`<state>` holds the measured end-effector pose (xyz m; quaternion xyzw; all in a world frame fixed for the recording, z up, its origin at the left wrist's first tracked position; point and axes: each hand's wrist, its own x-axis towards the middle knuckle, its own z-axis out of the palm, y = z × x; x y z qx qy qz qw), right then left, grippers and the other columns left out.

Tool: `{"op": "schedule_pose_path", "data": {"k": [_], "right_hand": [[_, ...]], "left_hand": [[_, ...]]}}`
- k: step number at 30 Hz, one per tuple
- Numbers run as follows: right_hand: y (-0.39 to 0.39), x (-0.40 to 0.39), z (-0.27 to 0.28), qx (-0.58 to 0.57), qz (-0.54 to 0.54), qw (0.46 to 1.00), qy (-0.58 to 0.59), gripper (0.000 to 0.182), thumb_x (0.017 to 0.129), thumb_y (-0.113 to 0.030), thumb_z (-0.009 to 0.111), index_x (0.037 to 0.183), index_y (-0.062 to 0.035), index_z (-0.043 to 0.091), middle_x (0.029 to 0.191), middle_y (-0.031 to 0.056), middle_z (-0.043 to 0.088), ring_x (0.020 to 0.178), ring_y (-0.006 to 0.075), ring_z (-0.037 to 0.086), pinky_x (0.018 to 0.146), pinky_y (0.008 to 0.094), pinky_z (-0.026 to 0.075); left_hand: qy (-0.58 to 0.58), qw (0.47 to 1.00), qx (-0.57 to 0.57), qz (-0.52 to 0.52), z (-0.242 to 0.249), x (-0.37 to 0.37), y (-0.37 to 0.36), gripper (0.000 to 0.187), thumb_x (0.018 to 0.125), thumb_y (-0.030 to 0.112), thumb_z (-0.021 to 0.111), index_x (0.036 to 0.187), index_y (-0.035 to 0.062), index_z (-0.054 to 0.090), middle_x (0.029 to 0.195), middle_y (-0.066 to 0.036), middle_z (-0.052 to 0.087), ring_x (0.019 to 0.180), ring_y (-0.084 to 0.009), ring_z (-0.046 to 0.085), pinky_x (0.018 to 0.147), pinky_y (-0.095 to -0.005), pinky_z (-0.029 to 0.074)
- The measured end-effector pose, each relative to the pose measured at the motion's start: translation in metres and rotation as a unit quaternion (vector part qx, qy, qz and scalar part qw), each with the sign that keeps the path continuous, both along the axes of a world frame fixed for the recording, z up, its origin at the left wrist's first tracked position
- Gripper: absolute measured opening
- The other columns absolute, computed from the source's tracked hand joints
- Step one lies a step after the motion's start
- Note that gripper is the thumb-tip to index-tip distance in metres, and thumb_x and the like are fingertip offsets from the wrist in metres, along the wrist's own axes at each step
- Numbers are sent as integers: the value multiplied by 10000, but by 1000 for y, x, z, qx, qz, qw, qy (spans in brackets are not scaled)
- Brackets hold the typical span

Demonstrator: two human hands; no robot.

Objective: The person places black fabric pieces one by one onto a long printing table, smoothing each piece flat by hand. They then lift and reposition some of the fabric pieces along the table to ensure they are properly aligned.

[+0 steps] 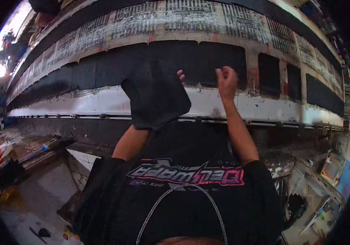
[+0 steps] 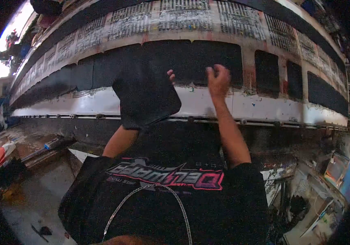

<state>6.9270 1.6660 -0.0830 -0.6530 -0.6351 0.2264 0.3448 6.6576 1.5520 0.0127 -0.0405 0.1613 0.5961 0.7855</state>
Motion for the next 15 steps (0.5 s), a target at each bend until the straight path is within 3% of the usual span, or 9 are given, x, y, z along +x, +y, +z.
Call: {"op": "schedule_pose_path", "data": {"k": [2, 4, 8, 10, 14, 15], "right_hand": [[-25, -32, -1, -190, 115, 950, 219, 420, 948, -368, 748, 1144, -5, 667, 1034, 156, 709, 947, 268, 681, 835, 398, 520], [-55, -52, 35, -213, 162, 938, 220, 427, 955, -394, 742, 1085, 7, 677, 895, 131, 708, 843, 230, 683, 759, 360, 514], [-67, -37, 50, -237, 132, 948, 166, 380, 993, -380, 692, 1017, 0, 686, 835, 141, 685, 808, 232, 679, 736, 379, 503], [-67, -20, 56, -175, 146, 971, 69, 358, 1013, -340, 677, 940, 10, 690, 775, 120, 677, 739, 171, 641, 682, 365, 483], [-58, 16, 57, -120, 115, 986, 15, 376, 1037, -335, 634, 911, 16, 682, 721, 132, 620, 678, 185, 599, 656, 371, 458], [-53, 31, 60, -129, 81, 986, 67, 381, 1047, -349, 612, 961, 18, 669, 762, 158, 629, 714, 247, 623, 673, 401, 465]], "left_hand": [[53, 996, 67, -18, -7, 13, 8, 653, 1120, 452, 347, 1598, 18, 256, 1615, -195, 363, 1477, -298, 394, 1233, -393, 352], [44, 995, 78, -34, -3, 26, 15, 658, 1118, 453, 352, 1599, 16, 251, 1618, -193, 360, 1480, -298, 391, 1237, -394, 345], [38, 995, 80, -48, 5, 43, 11, 669, 1114, 456, 362, 1602, 13, 242, 1622, -190, 355, 1485, -298, 384, 1246, -396, 332], [43, 995, 75, -52, 7, 52, 11, 675, 1112, 457, 367, 1603, 11, 237, 1624, -189, 352, 1488, -299, 380, 1250, -397, 326], [58, 994, 69, -55, 9, 81, 14, 687, 1109, 459, 377, 1605, 7, 228, 1628, -186, 346, 1493, -299, 373, 1259, -399, 313], [61, 995, 65, -55, 9, 90, 15, 690, 1108, 459, 379, 1606, 6, 225, 1629, -185, 345, 1494, -299, 372, 1261, -400, 310]]}}
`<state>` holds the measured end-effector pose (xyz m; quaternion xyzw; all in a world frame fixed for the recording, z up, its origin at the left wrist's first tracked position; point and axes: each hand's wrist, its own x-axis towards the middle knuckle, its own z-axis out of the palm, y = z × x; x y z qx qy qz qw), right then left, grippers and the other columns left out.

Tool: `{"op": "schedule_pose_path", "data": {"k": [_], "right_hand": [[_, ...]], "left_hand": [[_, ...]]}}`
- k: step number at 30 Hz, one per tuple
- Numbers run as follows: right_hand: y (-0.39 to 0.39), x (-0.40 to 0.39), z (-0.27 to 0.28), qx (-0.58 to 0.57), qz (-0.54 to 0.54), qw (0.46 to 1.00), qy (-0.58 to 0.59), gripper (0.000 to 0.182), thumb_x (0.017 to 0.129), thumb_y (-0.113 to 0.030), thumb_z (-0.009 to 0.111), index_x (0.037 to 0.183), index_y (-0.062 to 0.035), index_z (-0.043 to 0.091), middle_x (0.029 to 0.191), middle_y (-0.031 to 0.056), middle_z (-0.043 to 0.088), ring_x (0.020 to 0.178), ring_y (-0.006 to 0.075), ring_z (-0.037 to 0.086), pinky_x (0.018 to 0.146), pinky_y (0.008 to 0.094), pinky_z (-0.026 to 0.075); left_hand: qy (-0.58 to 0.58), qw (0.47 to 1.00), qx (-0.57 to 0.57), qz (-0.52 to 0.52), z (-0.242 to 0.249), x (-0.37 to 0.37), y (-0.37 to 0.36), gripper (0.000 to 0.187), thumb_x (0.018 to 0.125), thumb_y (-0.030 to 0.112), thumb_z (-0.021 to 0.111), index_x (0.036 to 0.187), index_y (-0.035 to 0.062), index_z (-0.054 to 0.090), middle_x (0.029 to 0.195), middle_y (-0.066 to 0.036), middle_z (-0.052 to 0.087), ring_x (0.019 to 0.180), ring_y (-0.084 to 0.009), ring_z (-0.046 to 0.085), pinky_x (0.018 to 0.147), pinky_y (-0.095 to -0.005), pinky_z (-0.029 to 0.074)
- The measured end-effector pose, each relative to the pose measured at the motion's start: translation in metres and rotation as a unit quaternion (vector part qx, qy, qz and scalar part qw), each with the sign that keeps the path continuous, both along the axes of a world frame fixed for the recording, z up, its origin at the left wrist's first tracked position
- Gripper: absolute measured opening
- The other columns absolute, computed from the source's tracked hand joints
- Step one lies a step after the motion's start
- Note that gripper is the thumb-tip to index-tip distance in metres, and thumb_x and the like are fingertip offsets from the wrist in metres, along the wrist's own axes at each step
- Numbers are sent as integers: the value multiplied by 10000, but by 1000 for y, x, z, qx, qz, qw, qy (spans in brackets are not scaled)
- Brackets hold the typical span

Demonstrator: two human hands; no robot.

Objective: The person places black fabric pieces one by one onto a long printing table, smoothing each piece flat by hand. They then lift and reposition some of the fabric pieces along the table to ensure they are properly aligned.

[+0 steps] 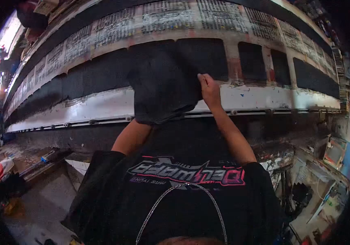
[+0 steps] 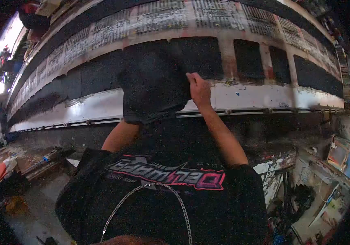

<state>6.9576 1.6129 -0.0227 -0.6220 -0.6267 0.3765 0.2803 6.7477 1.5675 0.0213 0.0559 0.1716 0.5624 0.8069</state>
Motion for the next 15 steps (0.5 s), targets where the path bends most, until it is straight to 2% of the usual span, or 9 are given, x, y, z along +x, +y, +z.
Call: {"op": "schedule_pose_path", "data": {"k": [1, 2, 4, 9, 11, 12, 13, 14, 15], "right_hand": [[6, 16, 4, -14, -41, 998, 45, 390, 1057, -362, 590, 1011, 20, 656, 803, 183, 638, 750, 308, 647, 689, 432, 471], [17, 39, -3, -12, -47, 998, 42, 390, 1057, -362, 590, 1011, 20, 656, 803, 183, 638, 750, 308, 647, 689, 432, 471], [52, 94, -32, 73, -86, 991, 65, 400, 1063, -366, 578, 1044, 25, 658, 874, 207, 671, 804, 324, 666, 721, 426, 486], [136, 235, -96, 91, -151, 984, 32, 413, 1049, -371, 588, 1127, 28, 663, 988, 228, 706, 916, 373, 686, 802, 449, 511], [158, 274, -124, 85, -168, 982, 9, 425, 1043, -377, 594, 1154, 27, 665, 1021, 232, 712, 958, 386, 688, 828, 460, 514], [167, 288, -136, 57, -153, 987, 3, 437, 1031, -378, 609, 1197, 23, 658, 1073, 237, 710, 1008, 401, 681, 863, 473, 512], [172, 296, -144, 30, -135, 990, -4, 457, 1019, -380, 624, 1239, 19, 652, 1124, 242, 708, 1059, 415, 673, 897, 486, 511], [171, 296, -141, 27, -132, 991, 1, 457, 1019, -380, 624, 1239, 19, 652, 1124, 242, 708, 1059, 415, 673, 897, 486, 511], [170, 293, -138, 13, -137, 990, -35, 479, 1006, -378, 640, 1276, 18, 638, 1177, 247, 696, 1101, 416, 664, 926, 485, 509]], "left_hand": [[6, 1000, -4, 1, 0, 10, 2, 693, 1107, 460, 382, 1606, 5, 223, 1630, -185, 344, 1495, -299, 370, 1263, -400, 307], [9, 1000, -8, 2, 1, 21, 4, 696, 1106, 460, 384, 1607, 5, 221, 1631, -184, 342, 1497, -299, 368, 1265, -401, 303], [16, 1000, -17, 6, 3, 46, 8, 703, 1104, 461, 389, 1608, 3, 216, 1633, -183, 339, 1499, -300, 365, 1270, -402, 297], [72, 995, -53, 44, 5, 107, 9, 716, 1101, 464, 399, 1610, -1, 207, 1638, -180, 334, 1505, -300, 358, 1279, -404, 284], [-61, 995, 6, 79, -8, 114, -1, 626, 1130, 399, 338, 1608, 10, 230, 1651, -197, 303, 1526, -307, 313, 1279, -391, 258], [-54, 995, 3, 79, -12, 120, -2, 626, 1130, 399, 338, 1608, 10, 230, 1651, -197, 303, 1526, -307, 313, 1279, -391, 258], [5, 996, 8, 84, -12, 127, -3, 618, 1132, 385, 336, 1605, 0, 231, 1648, -197, 311, 1526, -299, 315, 1286, -387, 236], [64, 994, 14, 89, -14, 132, -3, 611, 1134, 370, 334, 1602, -10, 232, 1645, -197, 319, 1527, -292, 316, 1293, -383, 214], [69, 993, 14, 92, -20, 134, 0, 611, 1134, 370, 334, 1602, -10, 232, 1645, -197, 319, 1527, -292, 316, 1293, -383, 214]]}}
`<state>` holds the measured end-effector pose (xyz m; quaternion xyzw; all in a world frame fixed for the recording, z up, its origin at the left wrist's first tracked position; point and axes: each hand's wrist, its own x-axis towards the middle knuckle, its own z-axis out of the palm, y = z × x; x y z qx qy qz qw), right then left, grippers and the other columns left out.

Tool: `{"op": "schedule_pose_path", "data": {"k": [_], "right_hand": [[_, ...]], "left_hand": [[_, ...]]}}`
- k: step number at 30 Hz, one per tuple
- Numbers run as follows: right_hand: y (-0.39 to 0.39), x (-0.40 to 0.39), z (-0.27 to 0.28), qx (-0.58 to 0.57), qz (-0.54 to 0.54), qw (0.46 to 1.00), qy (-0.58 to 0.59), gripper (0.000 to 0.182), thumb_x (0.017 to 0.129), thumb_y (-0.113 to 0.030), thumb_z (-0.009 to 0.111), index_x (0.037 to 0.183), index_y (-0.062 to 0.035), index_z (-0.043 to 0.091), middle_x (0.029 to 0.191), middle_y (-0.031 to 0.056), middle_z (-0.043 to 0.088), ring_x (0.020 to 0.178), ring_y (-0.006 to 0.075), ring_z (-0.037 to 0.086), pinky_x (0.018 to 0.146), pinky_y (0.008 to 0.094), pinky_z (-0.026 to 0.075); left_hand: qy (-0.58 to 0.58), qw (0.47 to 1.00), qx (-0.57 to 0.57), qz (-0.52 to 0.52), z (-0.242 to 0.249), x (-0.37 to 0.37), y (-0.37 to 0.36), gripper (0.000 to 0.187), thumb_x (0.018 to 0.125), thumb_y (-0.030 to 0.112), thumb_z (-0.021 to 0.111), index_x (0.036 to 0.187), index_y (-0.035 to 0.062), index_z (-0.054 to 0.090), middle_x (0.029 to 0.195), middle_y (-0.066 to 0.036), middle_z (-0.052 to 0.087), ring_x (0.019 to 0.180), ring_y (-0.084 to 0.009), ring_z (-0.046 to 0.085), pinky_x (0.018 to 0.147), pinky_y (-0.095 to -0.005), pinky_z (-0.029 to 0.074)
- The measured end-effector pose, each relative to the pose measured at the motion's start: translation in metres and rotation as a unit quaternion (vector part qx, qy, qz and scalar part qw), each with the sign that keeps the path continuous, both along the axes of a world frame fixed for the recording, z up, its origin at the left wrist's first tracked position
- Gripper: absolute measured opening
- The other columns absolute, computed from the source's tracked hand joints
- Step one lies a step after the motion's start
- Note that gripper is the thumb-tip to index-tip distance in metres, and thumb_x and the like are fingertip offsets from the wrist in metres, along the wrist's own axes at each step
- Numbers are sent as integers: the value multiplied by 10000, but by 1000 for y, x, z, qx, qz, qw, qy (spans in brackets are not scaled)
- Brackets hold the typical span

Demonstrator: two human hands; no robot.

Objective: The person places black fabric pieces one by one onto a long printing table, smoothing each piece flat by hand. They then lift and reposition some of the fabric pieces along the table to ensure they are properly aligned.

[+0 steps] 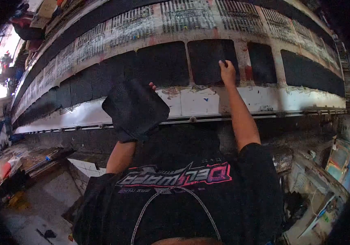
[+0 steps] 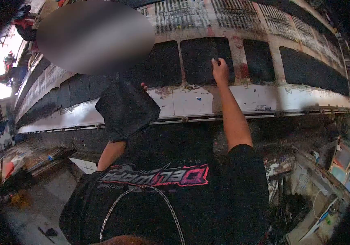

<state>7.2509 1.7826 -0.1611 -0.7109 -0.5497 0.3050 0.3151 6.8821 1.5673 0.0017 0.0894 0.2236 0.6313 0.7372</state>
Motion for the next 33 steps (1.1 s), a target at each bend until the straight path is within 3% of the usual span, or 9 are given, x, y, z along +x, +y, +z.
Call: {"op": "schedule_pose_path", "data": {"k": [5, 6, 8, 23, 27, 29, 31, 32, 33], "right_hand": [[-2, 0, -9, -33, 24, 999, 13, 546, 974, -367, 682, 1353, 18, 599, 1280, 253, 668, 1184, 421, 641, 990, 484, 504], [-3, -2, -12, -27, 23, 999, 16, 545, 973, -370, 685, 1348, 17, 602, 1277, 253, 669, 1178, 421, 643, 985, 485, 506], [-5, -3, -10, -20, 24, 999, 19, 544, 971, -373, 688, 1343, 15, 606, 1273, 254, 669, 1172, 421, 644, 979, 486, 507], [-8, -12, -21, 20, -34, 999, -10, 514, 939, -347, 743, 1276, 25, 632, 1187, 255, 704, 1112, 394, 686, 925, 453, 530], [-12, -16, 6, 3, -12, 999, 33, 483, 951, -366, 725, 1230, 14, 622, 1189, 229, 690, 1139, 398, 651, 982, 445, 497], [-16, -21, 3, 71, -44, 995, -55, 481, 920, -339, 748, 1257, -30, 602, 1200, 204, 680, 1147, 423, 620, 1006, 488, 476], [-38, -42, 44, 192, -95, 960, -181, 408, 896, -279, 757, 1226, -84, 616, 1117, 149, 643, 1135, 397, 558, 1026, 477, 434], [-44, -48, 50, 208, -63, 965, -145, 350, 879, -266, 769, 1131, -63, 637, 1037, 148, 665, 1043, 389, 612, 934, 480, 487], [-54, -53, 46, 223, 39, 973, -36, 307, 886, -278, 781, 1035, -45, 647, 913, 125, 673, 874, 328, 658, 804, 440, 528]], "left_hand": [[-366, 912, -165, 85, 7, 21, 4, 612, 1134, 345, 353, 1587, -51, 239, 1621, -195, 359, 1517, -254, 338, 1280, -336, 248], [-364, 912, -166, 89, 5, 23, 1, 612, 1134, 345, 353, 1587, -51, 239, 1621, -195, 359, 1517, -254, 338, 1280, -336, 248], [21, 997, -68, 6, 5, 29, 1, 747, 1105, 463, 385, 1614, -24, 136, 1668, -186, 255, 1552, -303, 254, 1311, -381, 183], [-175, 983, -31, 33, 18, 15, -31, 623, 1125, 382, 352, 1591, -17, 244, 1600, -173, 399, 1499, -287, 369, 1283, -362, 252], [189, 982, 0, -28, 17, 15, -26, 574, 1113, 320, 391, 1577, -5, 299, 1592, -181, 410, 1476, -270, 399, 1268, -358, 276], [563, 820, 60, -83, 19, 22, -17, 551, 1107, 288, 411, 1570, 1, 326, 1588, -185, 415, 1465, -262, 414, 1260, -357, 288], [664, 735, 88, -104, 24, 34, -1, 531, 1101, 257, 431, 1563, 7, 353, 1584, -188, 421, 1454, -253, 430, 1252, -355, 300], [661, 736, 108, -100, 21, 42, 5, 531, 1101, 257, 431, 1563, 7, 353, 1584, -188, 421, 1454, -253, 430, 1252, -355, 300], [327, 939, 54, -88, 16, 52, 12, 571, 1104, 319, 429, 1572, 7, 329, 1589, -183, 411, 1451, -268, 427, 1250, -370, 306]]}}
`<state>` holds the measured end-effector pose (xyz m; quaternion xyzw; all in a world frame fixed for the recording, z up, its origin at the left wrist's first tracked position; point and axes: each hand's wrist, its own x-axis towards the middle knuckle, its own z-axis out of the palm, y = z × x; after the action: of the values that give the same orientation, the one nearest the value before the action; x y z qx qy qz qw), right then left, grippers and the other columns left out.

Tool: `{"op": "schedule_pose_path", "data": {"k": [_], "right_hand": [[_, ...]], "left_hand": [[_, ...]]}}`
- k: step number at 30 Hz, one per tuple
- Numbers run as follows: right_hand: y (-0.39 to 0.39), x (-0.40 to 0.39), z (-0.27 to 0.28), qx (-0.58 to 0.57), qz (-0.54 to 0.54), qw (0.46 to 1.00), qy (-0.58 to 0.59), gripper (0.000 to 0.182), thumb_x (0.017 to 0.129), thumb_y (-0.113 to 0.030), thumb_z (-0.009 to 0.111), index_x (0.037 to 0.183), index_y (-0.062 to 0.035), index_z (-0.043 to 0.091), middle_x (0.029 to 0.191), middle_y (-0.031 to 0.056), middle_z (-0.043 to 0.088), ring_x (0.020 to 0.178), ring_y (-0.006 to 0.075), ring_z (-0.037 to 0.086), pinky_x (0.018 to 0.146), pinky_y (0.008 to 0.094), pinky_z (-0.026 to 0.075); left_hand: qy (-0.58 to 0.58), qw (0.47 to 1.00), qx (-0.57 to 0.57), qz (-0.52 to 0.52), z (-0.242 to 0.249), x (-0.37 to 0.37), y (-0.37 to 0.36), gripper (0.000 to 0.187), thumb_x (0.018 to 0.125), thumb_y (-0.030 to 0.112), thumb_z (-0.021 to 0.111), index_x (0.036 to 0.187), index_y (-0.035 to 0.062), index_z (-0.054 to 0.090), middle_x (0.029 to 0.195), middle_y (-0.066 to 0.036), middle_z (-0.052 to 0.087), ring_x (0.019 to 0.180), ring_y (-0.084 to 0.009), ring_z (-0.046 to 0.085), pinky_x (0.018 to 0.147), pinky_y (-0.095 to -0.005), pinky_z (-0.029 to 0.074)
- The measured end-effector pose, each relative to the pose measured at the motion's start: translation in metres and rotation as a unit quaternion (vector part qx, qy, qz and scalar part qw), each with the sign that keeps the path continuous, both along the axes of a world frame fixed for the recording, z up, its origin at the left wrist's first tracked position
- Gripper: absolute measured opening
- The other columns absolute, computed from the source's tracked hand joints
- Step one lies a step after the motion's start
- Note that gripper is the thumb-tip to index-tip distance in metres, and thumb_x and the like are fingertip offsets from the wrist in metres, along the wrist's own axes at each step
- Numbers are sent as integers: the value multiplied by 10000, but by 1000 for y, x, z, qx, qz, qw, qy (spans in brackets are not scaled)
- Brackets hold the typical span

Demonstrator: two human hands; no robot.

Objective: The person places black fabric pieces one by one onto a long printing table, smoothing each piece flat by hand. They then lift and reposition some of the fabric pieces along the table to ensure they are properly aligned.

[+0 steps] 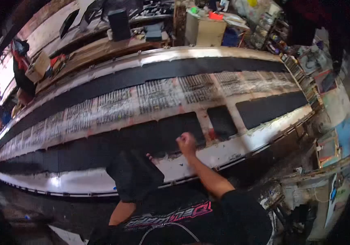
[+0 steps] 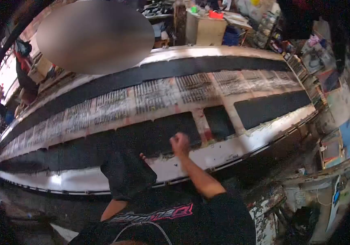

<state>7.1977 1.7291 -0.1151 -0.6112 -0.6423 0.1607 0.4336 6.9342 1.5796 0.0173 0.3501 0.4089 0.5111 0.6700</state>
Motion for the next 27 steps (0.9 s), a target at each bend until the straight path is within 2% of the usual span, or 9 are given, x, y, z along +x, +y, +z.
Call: {"op": "schedule_pose_path", "data": {"k": [2, 9, 12, 17, 20, 23, 25, 26, 27], "right_hand": [[-31, -30, -28, -180, 198, 928, 258, 376, 894, -358, 808, 960, -22, 652, 835, 75, 654, 769, 188, 631, 722, 365, 509], [-76, -4, 42, -315, 187, 922, 123, 434, 914, -428, 759, 956, 0, 703, 847, 127, 697, 819, 253, 682, 747, 397, 508], [-61, 34, 61, -241, 213, 946, 31, 452, 1021, -440, 578, 939, -12, 695, 904, 240, 697, 912, 462, 668, 764, 517, 502], [-9, 133, 17, -15, 183, 978, 96, 215, 1015, -146, 572, 1006, -5, 735, 986, 142, 734, 952, 303, 693, 889, 408, 536], [32, 212, 33, -220, 32, 960, 170, 288, 1034, -261, 619, 1122, 0, 702, 1047, 139, 726, 978, 259, 684, 887, 367, 520], [68, 288, -9, -130, -43, 988, 76, 370, 1028, -352, 618, 1099, 3, 695, 980, 192, 722, 937, 307, 697, 848, 404, 525], [92, 320, -50, -126, -45, 988, 81, 373, 1020, -347, 630, 1120, 5, 696, 985, 191, 723, 937, 315, 696, 852, 403, 527], [97, 328, -63, -112, -54, 989, 84, 377, 1012, -343, 641, 1141, 8, 697, 989, 190, 724, 937, 323, 695, 857, 402, 528], [98, 331, -65, -121, -49, 988, 85, 377, 1012, -343, 641, 1141, 8, 697, 989, 190, 724, 937, 323, 695, 857, 402, 528]], "left_hand": [[-490, 860, -140, 17, -3, 15, 5, 617, 1107, 381, 427, 1582, 7, 303, 1596, -177, 398, 1451, -283, 422, 1250, -386, 310], [-382, 917, -114, -30, 0, 52, 23, 618, 1108, 377, 423, 1586, 7, 291, 1607, -179, 381, 1467, -284, 402, 1261, -389, 290], [-368, 923, -103, -44, 3, 88, 42, 619, 1109, 375, 421, 1588, 7, 286, 1612, -179, 373, 1473, -285, 394, 1265, -391, 282], [-371, 925, -70, -37, 15, 172, 67, 620, 1110, 372, 419, 1591, 7, 277, 1620, -180, 360, 1484, -286, 380, 1273, -393, 267], [-420, 906, -52, -21, 26, 230, 75, 621, 1111, 370, 417, 1593, 7, 272, 1625, -180, 353, 1491, -286, 371, 1277, -395, 259], [-444, 894, -58, 8, 30, 264, 74, 621, 1111, 369, 416, 1594, 7, 268, 1628, -181, 348, 1495, -286, 366, 1280, -396, 253], [241, 970, 23, -34, 29, 272, 70, 652, 1109, 375, 417, 1604, -6, 228, 1652, -183, 304, 1524, -287, 317, 1301, -416, 199], [242, 970, 13, -30, 16, 273, 68, 652, 1109, 375, 417, 1604, -6, 228, 1652, -183, 304, 1524, -287, 317, 1301, -416, 199], [-54, 997, -50, 35, -7, 270, 66, 648, 1109, 366, 416, 1606, -4, 225, 1647, -186, 313, 1518, -288, 329, 1300, -419, 206]]}}
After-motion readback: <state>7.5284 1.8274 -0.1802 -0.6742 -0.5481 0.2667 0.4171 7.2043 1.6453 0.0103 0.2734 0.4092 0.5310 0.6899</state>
